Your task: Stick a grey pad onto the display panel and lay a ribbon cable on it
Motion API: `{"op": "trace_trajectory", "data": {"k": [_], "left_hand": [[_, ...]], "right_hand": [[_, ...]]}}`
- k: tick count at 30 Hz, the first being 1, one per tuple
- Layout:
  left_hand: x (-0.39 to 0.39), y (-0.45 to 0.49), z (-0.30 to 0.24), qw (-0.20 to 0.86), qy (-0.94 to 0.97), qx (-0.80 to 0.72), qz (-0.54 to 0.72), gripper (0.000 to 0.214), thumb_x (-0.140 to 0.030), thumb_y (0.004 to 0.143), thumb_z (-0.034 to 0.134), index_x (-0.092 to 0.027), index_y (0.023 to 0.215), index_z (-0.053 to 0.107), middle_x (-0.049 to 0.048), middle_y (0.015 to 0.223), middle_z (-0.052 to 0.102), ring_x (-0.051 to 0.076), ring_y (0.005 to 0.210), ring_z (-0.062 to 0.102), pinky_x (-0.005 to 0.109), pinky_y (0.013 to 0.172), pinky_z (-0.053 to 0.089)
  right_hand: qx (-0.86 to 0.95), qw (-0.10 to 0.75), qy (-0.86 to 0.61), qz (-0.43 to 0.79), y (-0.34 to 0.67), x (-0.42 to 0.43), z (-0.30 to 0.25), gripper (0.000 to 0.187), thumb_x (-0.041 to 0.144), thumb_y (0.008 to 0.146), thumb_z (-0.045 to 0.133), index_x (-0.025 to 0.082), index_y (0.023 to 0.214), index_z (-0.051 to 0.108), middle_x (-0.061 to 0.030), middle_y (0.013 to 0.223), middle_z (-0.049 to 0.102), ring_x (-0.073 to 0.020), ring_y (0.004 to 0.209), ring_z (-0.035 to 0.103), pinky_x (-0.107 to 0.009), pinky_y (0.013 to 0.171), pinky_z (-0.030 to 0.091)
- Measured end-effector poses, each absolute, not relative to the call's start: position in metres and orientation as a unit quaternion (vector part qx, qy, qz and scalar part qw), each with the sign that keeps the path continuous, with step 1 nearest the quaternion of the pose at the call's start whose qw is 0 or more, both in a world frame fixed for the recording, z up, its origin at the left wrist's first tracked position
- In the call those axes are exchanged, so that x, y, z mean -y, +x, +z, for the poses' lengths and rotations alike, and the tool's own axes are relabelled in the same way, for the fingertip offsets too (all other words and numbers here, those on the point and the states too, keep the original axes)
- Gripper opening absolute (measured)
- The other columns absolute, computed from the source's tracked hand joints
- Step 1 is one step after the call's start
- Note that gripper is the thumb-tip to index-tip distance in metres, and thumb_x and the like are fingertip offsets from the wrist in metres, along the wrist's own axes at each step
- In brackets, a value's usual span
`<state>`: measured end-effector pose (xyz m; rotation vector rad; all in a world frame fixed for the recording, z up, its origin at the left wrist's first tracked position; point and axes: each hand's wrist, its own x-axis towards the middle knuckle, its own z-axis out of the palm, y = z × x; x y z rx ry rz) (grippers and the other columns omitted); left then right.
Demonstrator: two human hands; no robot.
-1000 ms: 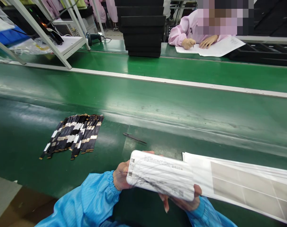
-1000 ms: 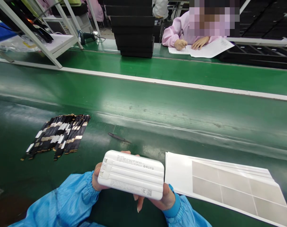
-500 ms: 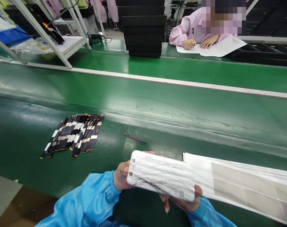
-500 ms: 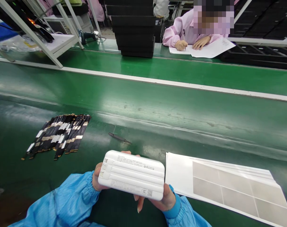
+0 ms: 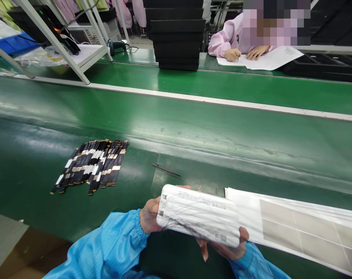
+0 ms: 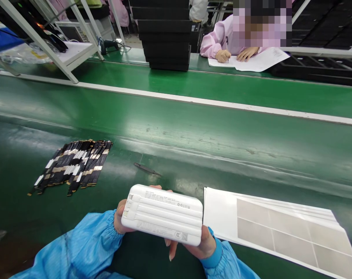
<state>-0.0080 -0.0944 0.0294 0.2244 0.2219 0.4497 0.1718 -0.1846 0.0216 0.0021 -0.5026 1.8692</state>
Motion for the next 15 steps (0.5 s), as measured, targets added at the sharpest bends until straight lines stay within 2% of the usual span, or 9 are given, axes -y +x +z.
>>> {"op": "trace_trajectory", "data": {"k": [6, 11, 15], "left_hand": [[0.0945, -0.0101, 0.0276, 0.959, 0.111, -0.127, 0.226, 0.079, -0.038, 0.048, 0.093, -0.023, 0.121, 0.068, 0.0106, 0.131, 0.059, 0.038, 0.134, 0.042, 0.047, 0.113, 0.030], [0.0957, -0.0117, 0.0269, 0.956, 0.114, -0.126, 0.240, 0.068, -0.032, 0.058, 0.086, -0.021, 0.123, 0.066, 0.0101, 0.130, 0.061, 0.035, 0.132, 0.045, 0.045, 0.113, 0.031], [0.0931, -0.0091, 0.0289, 0.970, 0.106, -0.102, 0.193, 0.095, -0.040, 0.046, 0.093, -0.021, 0.133, 0.059, 0.0124, 0.134, 0.057, 0.040, 0.132, 0.043, 0.049, 0.113, 0.029]], "right_hand": [[0.216, 0.562, 0.000, 0.798, 0.1723, 0.1824, 0.0270, 0.068, 0.055, 0.087, 0.062, 0.027, 0.146, 0.044, -0.0128, 0.118, 0.066, -0.0202, 0.101, 0.067, -0.027, 0.075, 0.058], [0.206, 0.560, -0.010, 0.803, 0.1732, 0.1817, 0.0274, 0.066, 0.056, 0.085, 0.064, 0.027, 0.142, 0.049, -0.0116, 0.118, 0.066, -0.0201, 0.100, 0.067, -0.027, 0.073, 0.058], [0.200, 0.548, -0.031, 0.812, 0.1747, 0.1828, 0.0284, 0.064, 0.058, 0.082, 0.066, 0.025, 0.136, 0.057, -0.0119, 0.115, 0.067, -0.0192, 0.098, 0.068, -0.025, 0.073, 0.058]]}}
